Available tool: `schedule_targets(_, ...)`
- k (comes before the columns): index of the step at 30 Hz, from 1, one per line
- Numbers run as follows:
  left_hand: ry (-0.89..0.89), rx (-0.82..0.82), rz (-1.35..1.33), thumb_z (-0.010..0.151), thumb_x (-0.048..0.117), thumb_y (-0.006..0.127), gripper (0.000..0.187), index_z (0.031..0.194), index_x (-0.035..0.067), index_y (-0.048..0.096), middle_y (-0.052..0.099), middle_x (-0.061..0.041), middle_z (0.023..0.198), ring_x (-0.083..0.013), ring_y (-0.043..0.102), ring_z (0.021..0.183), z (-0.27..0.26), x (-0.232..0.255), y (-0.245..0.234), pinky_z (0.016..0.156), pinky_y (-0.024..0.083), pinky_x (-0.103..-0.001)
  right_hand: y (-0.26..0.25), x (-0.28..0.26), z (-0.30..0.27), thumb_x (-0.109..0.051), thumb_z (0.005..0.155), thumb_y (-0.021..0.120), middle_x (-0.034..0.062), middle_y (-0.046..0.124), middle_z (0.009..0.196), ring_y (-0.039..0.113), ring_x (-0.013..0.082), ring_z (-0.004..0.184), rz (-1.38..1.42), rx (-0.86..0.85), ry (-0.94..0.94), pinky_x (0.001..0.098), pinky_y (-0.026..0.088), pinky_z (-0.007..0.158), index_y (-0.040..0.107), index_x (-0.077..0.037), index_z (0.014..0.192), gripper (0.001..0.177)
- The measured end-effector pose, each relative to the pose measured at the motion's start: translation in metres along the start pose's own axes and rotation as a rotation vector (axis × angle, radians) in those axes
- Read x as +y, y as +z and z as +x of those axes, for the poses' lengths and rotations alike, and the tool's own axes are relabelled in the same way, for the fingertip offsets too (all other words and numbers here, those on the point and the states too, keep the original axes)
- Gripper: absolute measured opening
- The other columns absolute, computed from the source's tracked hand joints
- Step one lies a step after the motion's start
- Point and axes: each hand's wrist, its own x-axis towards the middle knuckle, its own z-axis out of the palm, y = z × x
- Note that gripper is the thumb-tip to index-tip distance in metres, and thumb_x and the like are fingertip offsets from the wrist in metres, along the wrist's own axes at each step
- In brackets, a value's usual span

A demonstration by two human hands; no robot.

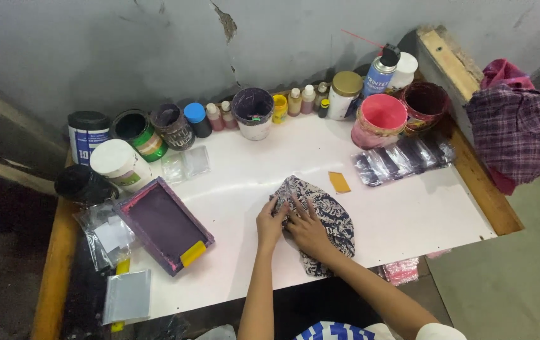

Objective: The person wipes a white table surface with a patterned cloth, moving various items like paint containers and plastic bags aside to reach different areas. They then smooth out a clear plastic sheet on the table and use a yellow squeegee to spread purple ink evenly across a rectangular screen printing frame.

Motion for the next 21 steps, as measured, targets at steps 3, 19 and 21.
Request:
schedule_targets(3, 0.009, 0.003, 0.047, 0.091, 0.044, 0.075, 0.049, 0.129, 0.013, 0.071, 0.072, -0.014, 0.124, -0.0321, 0.064, 0.124, 0.012, -0.005, 0.000, 0.105, 0.053, -0.041, -0.004, 0.001, 0.001, -0.034, 0.097, 0.054, 0.0053, 0.066, 0.128, 0.034, 0.0341, 0.150, 0.018, -0.036, -0.006, 0.0602, 0.011, 0.122, 0.068, -0.022, 0.092, 0.019)
schedule_targets(19, -0.013, 0.036, 0.131, 0.096, 0.033, 0.067, 0.030, 0.119, 0.015, 0.074, 0.076, -0.013, 0.116, -0.0366, 0.066, 0.119, 0.010, 0.005, 0.001, 0.100, 0.054, -0.047, -0.001, -0.005, 0.001, -0.033, 0.100, 0.055, 0.0013, 0.066, 0.125, 0.035, 0.0304, 0.150, 0.014, -0.091, -0.021, 0.0551, 0.015, 0.122, 0.069, -0.020, 0.097, 0.019)
schedule_targets(21, -0.081, 0.151, 0.044, 0.099, 0.025, 0.056, 0.029, 0.115, 0.012, 0.076, 0.077, -0.014, 0.112, -0.0353, 0.069, 0.115, 0.017, -0.001, 0.010, 0.098, 0.054, -0.046, -0.014, -0.007, 0.008, -0.029, 0.099, 0.050, -0.0046, 0.061, 0.136, 0.030, 0.0276, 0.153, 0.040, -0.056, -0.051, 0.0523, 0.010, 0.124, 0.072, -0.022, 0.107, 0.024)
